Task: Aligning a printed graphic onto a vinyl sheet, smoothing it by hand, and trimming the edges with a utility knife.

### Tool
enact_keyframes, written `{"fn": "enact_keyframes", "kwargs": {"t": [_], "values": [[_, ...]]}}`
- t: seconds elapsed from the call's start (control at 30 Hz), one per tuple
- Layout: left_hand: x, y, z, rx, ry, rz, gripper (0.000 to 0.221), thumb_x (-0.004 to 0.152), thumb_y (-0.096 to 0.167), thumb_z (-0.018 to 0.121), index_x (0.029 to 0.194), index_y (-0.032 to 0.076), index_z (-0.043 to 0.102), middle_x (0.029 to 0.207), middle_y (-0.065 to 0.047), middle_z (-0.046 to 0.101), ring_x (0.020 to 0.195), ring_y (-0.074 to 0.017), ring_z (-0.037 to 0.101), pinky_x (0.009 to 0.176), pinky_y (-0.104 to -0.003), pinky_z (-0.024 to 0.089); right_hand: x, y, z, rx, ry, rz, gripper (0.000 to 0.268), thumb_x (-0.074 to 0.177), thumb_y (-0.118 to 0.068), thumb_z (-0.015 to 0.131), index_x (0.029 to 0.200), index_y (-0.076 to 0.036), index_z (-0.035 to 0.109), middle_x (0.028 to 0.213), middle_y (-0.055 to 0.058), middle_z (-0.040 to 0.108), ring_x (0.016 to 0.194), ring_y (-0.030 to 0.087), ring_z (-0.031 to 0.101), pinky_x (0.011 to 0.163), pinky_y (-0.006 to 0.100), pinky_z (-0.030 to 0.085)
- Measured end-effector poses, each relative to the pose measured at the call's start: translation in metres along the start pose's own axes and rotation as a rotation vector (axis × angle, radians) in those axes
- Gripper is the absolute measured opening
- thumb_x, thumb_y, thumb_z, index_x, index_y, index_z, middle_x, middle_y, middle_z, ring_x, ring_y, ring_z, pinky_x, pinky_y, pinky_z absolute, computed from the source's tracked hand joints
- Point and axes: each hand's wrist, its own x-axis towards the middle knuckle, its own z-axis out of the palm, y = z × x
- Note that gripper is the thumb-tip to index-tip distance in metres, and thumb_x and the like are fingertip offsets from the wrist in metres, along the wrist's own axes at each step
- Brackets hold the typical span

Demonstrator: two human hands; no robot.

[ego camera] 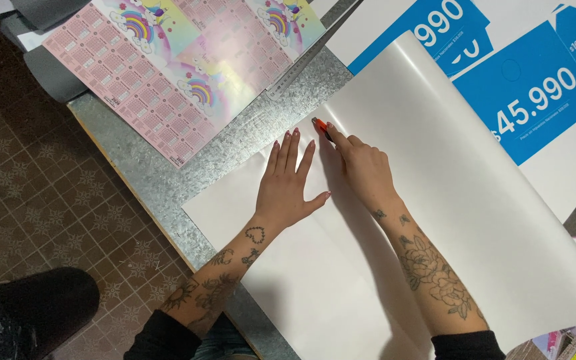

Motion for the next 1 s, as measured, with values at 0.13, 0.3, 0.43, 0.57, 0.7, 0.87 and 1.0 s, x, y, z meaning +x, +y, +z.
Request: {"fn": "enact_keyframes", "kwargs": {"t": [0.13,0.3,0.43,0.57,0.7,0.87,1.0], "values": [[0.000,-0.001,0.003,0.012,0.025,0.005,0.108,0.094,0.076,0.058,0.172,0.007,0.028,0.176,-0.032,0.020,0.167,-0.0442,0.013,0.137,-0.056,0.006,0.000,-0.002,-0.006,-0.023,-0.011,-0.014,0.044,0.110,-0.008,0.055,0.151,-0.016,0.065,0.101,0.014,0.081,0.086,0.037,0.082,0.077,0.053,0.066],[-0.001,-0.001,0.004,0.009,0.032,0.007,0.108,0.094,0.076,0.057,0.172,0.008,0.028,0.177,-0.032,0.020,0.167,-0.0434,0.012,0.137,-0.055,0.006,0.002,-0.002,-0.010,-0.022,-0.014,-0.006,0.044,0.108,-0.006,0.056,0.150,-0.016,0.066,0.099,0.014,0.081,0.084,0.036,0.082,0.077,0.052,0.066],[0.000,-0.002,0.006,-0.004,0.027,0.012,0.108,0.094,0.076,0.058,0.172,0.008,0.027,0.177,-0.032,0.018,0.167,-0.0438,0.011,0.137,-0.056,0.005,-0.004,-0.006,-0.022,0.000,-0.073,0.020,0.047,0.107,-0.003,0.054,0.151,-0.014,0.065,0.100,0.016,0.080,0.085,0.038,0.081,0.078,0.054,0.066],[0.000,-0.002,0.007,0.037,0.032,0.019,0.108,0.095,0.076,0.058,0.172,0.007,0.028,0.177,-0.032,0.019,0.167,-0.0440,0.011,0.137,-0.056,0.005,-0.011,-0.002,-0.022,-0.013,-0.083,0.022,0.048,0.107,-0.003,0.054,0.153,-0.015,0.064,0.099,0.016,0.080,0.084,0.039,0.081,0.076,0.054,0.066],[0.000,-0.003,0.009,0.004,0.040,0.023,0.106,0.096,0.076,0.056,0.172,0.007,0.029,0.177,-0.033,0.018,0.167,-0.0446,0.011,0.136,-0.057,0.005,-0.017,0.003,-0.018,-0.033,-0.089,0.033,0.050,0.107,-0.004,0.054,0.154,-0.017,0.063,0.098,0.015,0.081,0.082,0.037,0.081,0.076,0.053,0.066],[-0.001,-0.003,0.006,-0.001,0.028,0.022,0.105,0.098,0.075,0.055,0.173,0.007,0.027,0.177,-0.033,0.017,0.167,-0.0440,0.010,0.136,-0.056,0.005,-0.023,0.006,-0.020,-0.028,-0.091,0.034,0.053,0.106,-0.002,0.054,0.156,-0.017,0.061,0.097,0.014,0.080,0.080,0.036,0.081,0.074,0.052,0.066],[0.001,-0.003,0.007,-0.005,0.021,0.018,0.106,0.098,0.076,0.054,0.173,0.007,0.027,0.177,-0.033,0.016,0.168,-0.0437,0.009,0.137,-0.056,0.004,-0.028,0.007,-0.024,-0.034,-0.102,0.022,0.053,0.107,-0.002,0.054,0.157,-0.017,0.060,0.096,0.015,0.080,0.079,0.037,0.081,0.074,0.051,0.066]]}}
